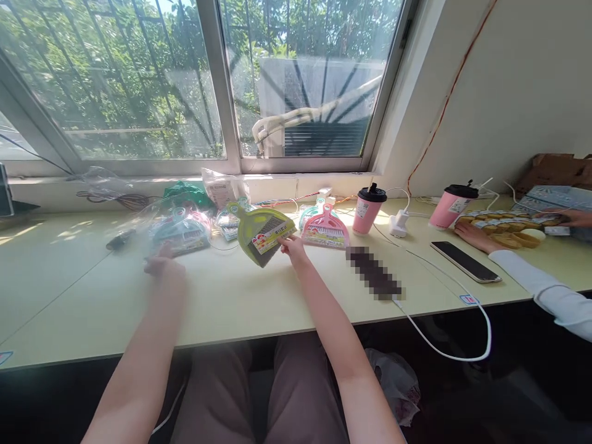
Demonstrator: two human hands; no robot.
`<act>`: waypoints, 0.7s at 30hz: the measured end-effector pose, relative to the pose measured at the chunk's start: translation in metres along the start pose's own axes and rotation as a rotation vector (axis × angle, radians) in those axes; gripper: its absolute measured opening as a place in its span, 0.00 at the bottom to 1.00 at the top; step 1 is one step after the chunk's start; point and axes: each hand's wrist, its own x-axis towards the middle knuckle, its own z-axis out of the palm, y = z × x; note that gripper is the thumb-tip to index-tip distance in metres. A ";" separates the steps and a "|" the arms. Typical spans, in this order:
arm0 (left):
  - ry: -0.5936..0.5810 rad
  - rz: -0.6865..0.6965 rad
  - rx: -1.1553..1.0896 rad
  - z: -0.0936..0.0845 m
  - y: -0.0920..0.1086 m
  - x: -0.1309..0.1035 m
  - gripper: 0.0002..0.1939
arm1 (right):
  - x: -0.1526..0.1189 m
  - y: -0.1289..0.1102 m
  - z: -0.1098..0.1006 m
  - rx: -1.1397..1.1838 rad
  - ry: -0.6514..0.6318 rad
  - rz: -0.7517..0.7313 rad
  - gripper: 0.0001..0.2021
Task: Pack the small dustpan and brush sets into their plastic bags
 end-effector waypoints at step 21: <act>-0.647 -0.108 -0.017 0.052 -0.023 -0.068 0.21 | 0.003 -0.005 -0.029 -1.135 0.307 -0.213 0.45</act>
